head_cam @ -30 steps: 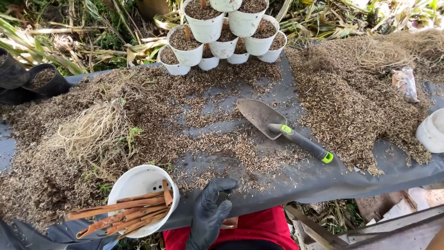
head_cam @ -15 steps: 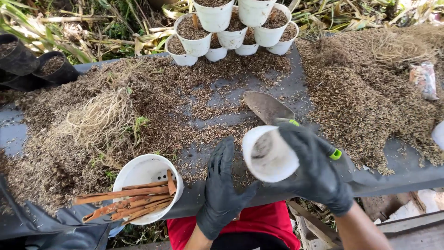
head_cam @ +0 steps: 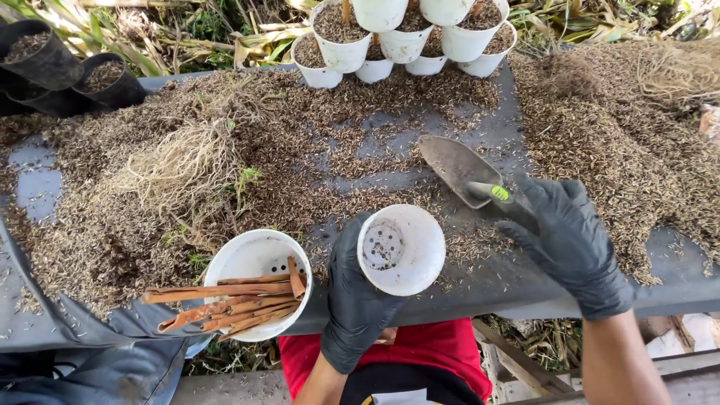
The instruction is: A person at a potting bench fills a small plastic pot with soil using a hand trowel and plants two stem cuttings.
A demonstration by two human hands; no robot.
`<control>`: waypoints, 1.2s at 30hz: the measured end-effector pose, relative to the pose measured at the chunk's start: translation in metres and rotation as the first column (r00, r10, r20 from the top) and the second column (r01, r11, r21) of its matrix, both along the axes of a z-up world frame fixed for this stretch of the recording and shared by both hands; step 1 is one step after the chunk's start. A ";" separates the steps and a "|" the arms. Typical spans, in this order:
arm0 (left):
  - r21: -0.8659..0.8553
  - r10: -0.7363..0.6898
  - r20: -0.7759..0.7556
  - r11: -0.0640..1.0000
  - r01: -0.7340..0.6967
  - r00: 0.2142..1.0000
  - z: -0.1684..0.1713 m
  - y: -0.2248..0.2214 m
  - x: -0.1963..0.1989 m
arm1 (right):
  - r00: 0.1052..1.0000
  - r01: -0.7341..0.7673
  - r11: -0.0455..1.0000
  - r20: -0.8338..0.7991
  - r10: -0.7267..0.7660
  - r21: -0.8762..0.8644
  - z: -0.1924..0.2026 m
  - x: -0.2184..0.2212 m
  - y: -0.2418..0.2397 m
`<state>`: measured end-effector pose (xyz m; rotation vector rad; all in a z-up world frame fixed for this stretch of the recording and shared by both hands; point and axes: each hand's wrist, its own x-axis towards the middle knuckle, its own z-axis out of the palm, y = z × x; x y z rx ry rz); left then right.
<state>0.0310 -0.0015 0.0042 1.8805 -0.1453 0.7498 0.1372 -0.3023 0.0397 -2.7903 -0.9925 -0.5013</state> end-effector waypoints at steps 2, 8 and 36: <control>-0.028 0.011 -0.024 1.000 -0.011 1.000 0.005 0.000 -0.001 | 0.992 0.107 0.987 0.077 -0.098 -0.122 -0.017 0.003 -0.014; -0.121 0.017 -0.057 0.992 -0.024 0.998 0.005 -0.003 -0.008 | 0.974 0.225 0.932 0.053 -0.219 -0.284 -0.022 0.007 -0.009; -0.033 0.179 -0.117 0.982 -0.184 0.977 -0.015 -0.006 -0.020 | 0.817 0.573 0.776 0.254 -0.518 -0.262 0.026 0.074 -0.061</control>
